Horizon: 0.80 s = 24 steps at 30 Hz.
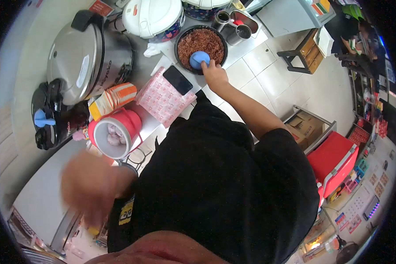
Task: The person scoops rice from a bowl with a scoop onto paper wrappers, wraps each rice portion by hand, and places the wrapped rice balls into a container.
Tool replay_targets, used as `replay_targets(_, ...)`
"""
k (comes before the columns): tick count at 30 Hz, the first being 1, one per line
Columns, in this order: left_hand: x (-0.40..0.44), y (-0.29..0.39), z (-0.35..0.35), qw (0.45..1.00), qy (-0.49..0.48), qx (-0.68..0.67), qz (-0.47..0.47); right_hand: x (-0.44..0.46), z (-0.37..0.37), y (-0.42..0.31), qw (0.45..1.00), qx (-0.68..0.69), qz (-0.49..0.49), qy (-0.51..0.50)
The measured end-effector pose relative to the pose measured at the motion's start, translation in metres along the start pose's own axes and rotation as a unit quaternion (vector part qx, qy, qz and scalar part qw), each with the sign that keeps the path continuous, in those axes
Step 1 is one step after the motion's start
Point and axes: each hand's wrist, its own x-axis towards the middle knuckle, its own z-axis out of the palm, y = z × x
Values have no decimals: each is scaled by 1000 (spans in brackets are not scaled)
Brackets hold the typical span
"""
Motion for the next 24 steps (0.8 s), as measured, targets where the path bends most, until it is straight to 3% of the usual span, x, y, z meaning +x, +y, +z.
replay_targets(1, -17, -38, -5, 979, 50, 135, -146, 9, -8, 1, 1000, 7, 3, 4)
replay_targets(2, -31, -81, -13, 919, 68, 220, -318, 18, -23, 1, 1000, -11, 28, 5)
replay_targets(3, -19, -135, 3, 922, 18, 195, -333, 23, -35, 4, 998, -30, 53, 5)
replay_targets(4, -39, -186, -5, 865, 25, 201, -460, 30, -41, 11, 998, -27, 53, 5)
replay_targets(6, -107, -275, -34, 809, 56, 244, -531, 47, -52, 28, 997, 18, 78, -1)
replay_targets(10, -150, -345, -49, 766, 88, 294, -565, 68, -51, 23, 999, -4, 42, -26)
replay_targets(12, -169, -376, -64, 765, 41, 340, -545, 67, -35, 13, 1000, -9, 18, -22)
replay_targets(16, -155, -373, -47, 778, 65, 280, -559, 65, -15, 1, 1000, -18, -7, -10)
replay_targets(21, -153, -371, -38, 758, 198, 219, -582, 53, 8, -11, 999, -7, -45, -21)
replay_targets(24, -152, -369, -34, 748, 230, 199, -590, 48, 0, -16, 998, 24, -42, -47)
